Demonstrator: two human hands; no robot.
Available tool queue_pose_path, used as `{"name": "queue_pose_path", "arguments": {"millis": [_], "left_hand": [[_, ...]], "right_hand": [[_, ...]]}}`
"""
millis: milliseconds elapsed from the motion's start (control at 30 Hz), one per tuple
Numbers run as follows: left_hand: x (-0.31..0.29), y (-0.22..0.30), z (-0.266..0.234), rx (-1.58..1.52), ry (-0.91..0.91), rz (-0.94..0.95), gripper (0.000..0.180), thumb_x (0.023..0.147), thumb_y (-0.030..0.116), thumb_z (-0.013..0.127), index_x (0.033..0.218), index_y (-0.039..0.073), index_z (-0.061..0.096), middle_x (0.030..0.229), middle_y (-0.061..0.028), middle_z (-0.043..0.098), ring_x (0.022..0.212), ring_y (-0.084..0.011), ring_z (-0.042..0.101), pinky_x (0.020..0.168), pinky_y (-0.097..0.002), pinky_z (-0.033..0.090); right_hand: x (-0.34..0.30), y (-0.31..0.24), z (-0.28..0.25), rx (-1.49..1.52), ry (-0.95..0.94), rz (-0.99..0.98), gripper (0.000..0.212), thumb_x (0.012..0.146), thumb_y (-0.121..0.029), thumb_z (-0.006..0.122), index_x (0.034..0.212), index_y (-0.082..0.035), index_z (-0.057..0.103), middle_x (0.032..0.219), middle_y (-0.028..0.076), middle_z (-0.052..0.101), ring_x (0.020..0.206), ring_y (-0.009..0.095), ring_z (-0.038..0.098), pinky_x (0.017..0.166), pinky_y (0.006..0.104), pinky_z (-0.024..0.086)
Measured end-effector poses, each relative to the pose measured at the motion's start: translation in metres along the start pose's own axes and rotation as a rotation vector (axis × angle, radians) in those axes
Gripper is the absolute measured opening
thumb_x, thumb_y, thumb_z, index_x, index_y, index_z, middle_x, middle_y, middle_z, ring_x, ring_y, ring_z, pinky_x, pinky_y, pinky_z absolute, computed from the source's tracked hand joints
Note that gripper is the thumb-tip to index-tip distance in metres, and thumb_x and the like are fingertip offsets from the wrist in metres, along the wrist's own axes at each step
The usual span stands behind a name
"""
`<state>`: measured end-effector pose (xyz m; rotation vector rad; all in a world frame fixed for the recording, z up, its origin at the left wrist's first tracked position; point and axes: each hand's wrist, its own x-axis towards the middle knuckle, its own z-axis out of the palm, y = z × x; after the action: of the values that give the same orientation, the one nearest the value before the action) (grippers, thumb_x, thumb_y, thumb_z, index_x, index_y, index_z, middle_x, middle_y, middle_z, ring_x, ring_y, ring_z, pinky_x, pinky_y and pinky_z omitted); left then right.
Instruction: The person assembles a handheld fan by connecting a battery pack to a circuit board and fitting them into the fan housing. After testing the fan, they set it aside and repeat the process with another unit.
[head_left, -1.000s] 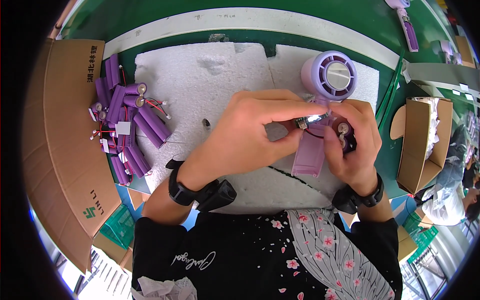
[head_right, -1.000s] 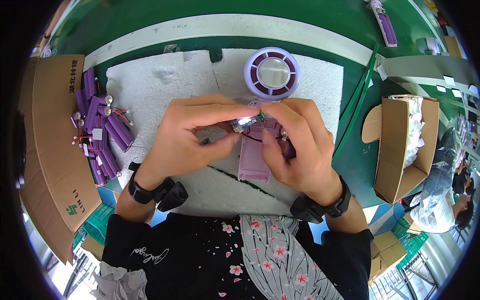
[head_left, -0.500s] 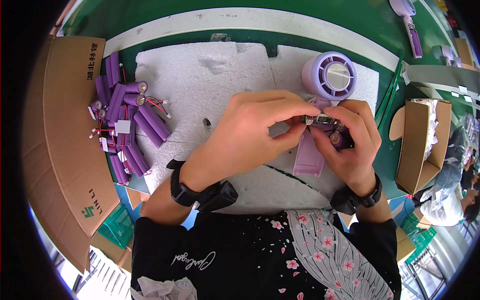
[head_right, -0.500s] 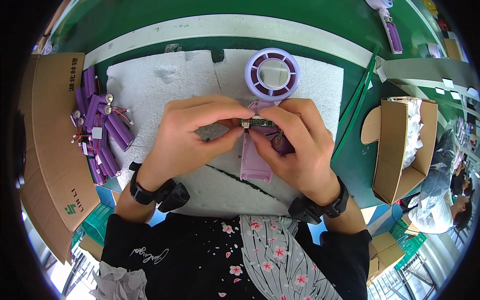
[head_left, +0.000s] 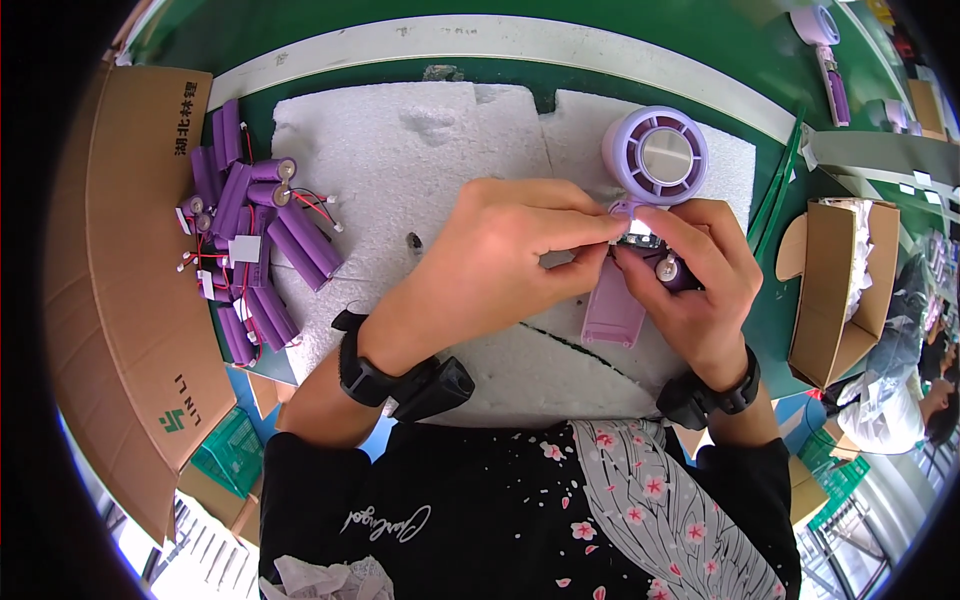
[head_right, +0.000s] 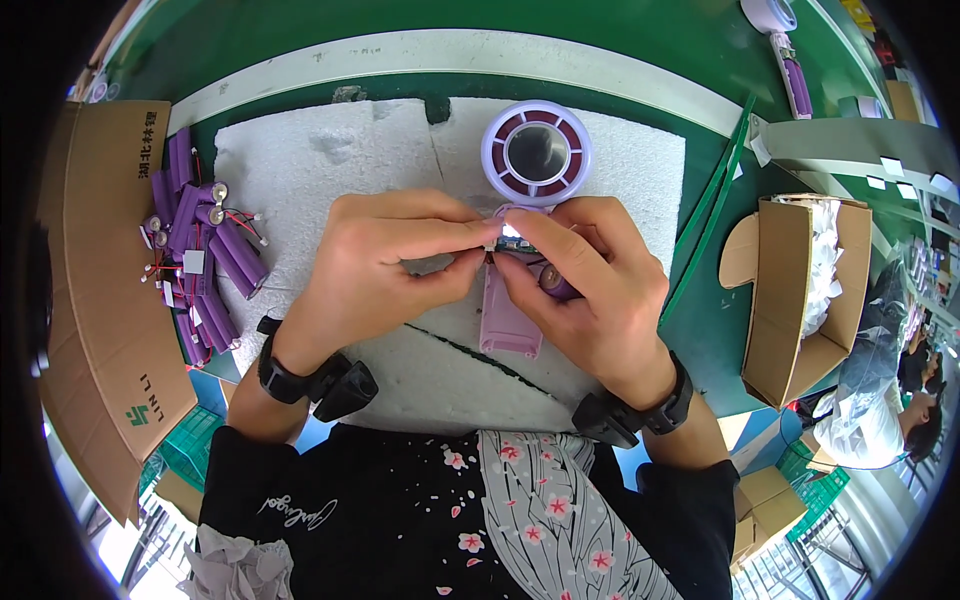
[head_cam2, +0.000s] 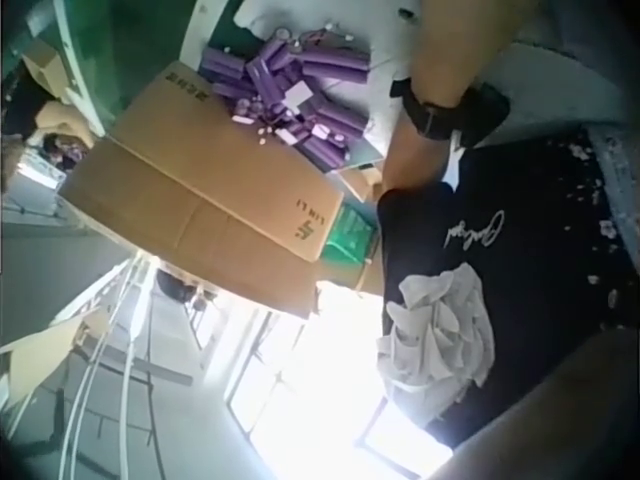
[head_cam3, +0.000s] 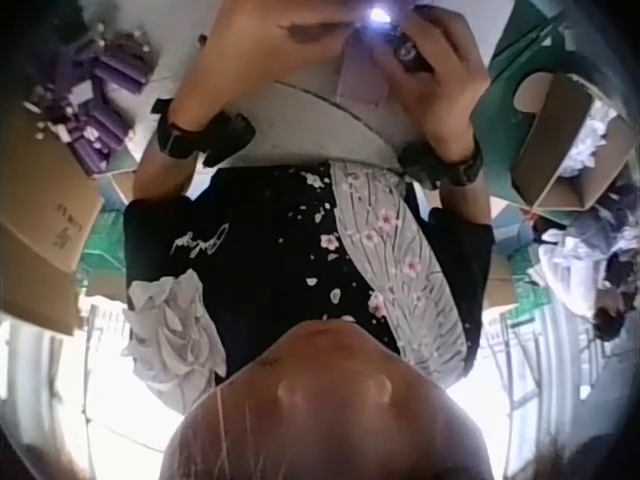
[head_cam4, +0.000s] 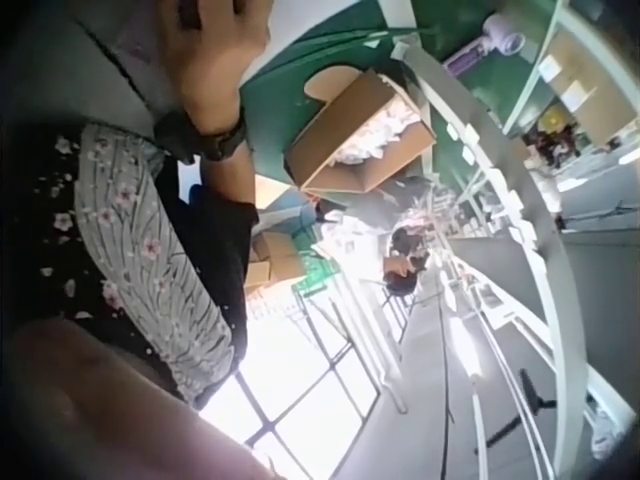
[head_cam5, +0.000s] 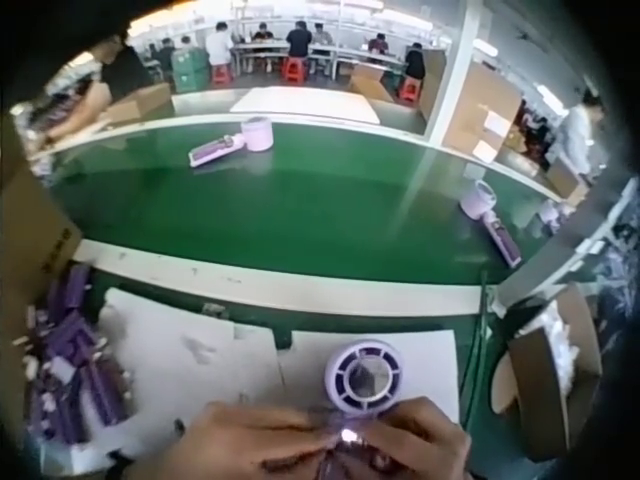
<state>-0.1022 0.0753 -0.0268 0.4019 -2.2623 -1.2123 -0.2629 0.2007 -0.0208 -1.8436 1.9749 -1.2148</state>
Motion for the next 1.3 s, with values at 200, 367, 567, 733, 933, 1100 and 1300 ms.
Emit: {"name": "queue_pose_path", "arguments": {"millis": [200,367,567,733,933,1100,1300], "left_hand": [[-0.001,0.001,0.001,0.003,0.003,-0.016,0.027,0.070,-0.005,0.073,0.096,0.003,0.075,0.086,-0.0096,0.071,0.069,-0.0195,0.070,0.060,-0.0260,0.057],[-0.002,0.001,0.002,-0.004,0.005,-0.021,0.027,0.070,-0.006,0.072,0.096,0.003,0.074,0.085,-0.0095,0.070,0.070,-0.0196,0.069,0.061,-0.0259,0.056],[-0.001,0.002,0.011,-0.179,0.038,-0.090,0.034,0.071,-0.007,0.070,0.103,0.003,0.069,0.094,-0.0105,0.067,0.075,-0.0207,0.067,0.067,-0.0273,0.054],[-0.002,0.010,0.022,-0.114,0.098,-0.135,0.040,0.071,-0.009,0.066,0.109,0.004,0.060,0.104,-0.0112,0.063,0.078,-0.0226,0.063,0.070,-0.0301,0.052],[-0.004,0.011,0.024,-0.063,0.063,-0.157,0.040,0.073,-0.009,0.062,0.110,0.004,0.057,0.105,-0.0111,0.062,0.079,-0.0234,0.062,0.070,-0.0312,0.051],[-0.004,0.009,0.026,-0.103,0.060,-0.172,0.040,0.073,-0.009,0.062,0.111,0.004,0.057,0.106,-0.0115,0.062,0.081,-0.0243,0.063,0.070,-0.0315,0.051],[-0.003,0.009,0.028,-0.077,0.077,-0.131,0.042,0.073,-0.010,0.061,0.112,0.004,0.058,0.109,-0.0130,0.062,0.084,-0.0273,0.064,0.069,-0.0333,0.052]], "right_hand": [[-0.002,0.002,0.001,0.014,0.015,-0.001,0.047,0.061,0.005,0.083,0.106,-0.006,0.071,0.093,0.010,0.062,0.073,0.016,0.063,0.059,0.0253,0.052],[0.000,0.001,0.001,0.014,0.032,0.011,0.040,0.065,-0.001,0.084,0.103,-0.007,0.073,0.091,0.008,0.060,0.065,0.015,0.063,0.054,0.0254,0.051],[0.003,-0.003,-0.002,0.016,0.030,0.068,0.034,0.068,-0.001,0.082,0.100,-0.006,0.072,0.089,0.009,0.062,0.070,0.019,0.064,0.057,0.0273,0.052],[0.003,-0.004,-0.003,0.036,0.033,0.078,0.030,0.070,0.000,0.080,0.099,-0.005,0.071,0.088,0.011,0.063,0.071,0.021,0.064,0.059,0.0288,0.052],[0.002,-0.008,-0.005,-0.016,0.041,0.079,0.026,0.072,0.000,0.078,0.097,-0.003,0.069,0.087,0.011,0.064,0.069,0.022,0.064,0.059,0.0292,0.052],[0.000,-0.011,-0.005,-0.001,-0.010,0.172,0.023,0.073,-0.001,0.077,0.094,-0.002,0.068,0.085,0.012,0.064,0.068,0.022,0.065,0.060,0.0293,0.052],[0.001,-0.013,-0.003,-0.029,0.019,0.113,0.021,0.074,-0.001,0.077,0.093,-0.001,0.067,0.083,0.011,0.064,0.068,0.022,0.065,0.059,0.0292,0.052]]}}
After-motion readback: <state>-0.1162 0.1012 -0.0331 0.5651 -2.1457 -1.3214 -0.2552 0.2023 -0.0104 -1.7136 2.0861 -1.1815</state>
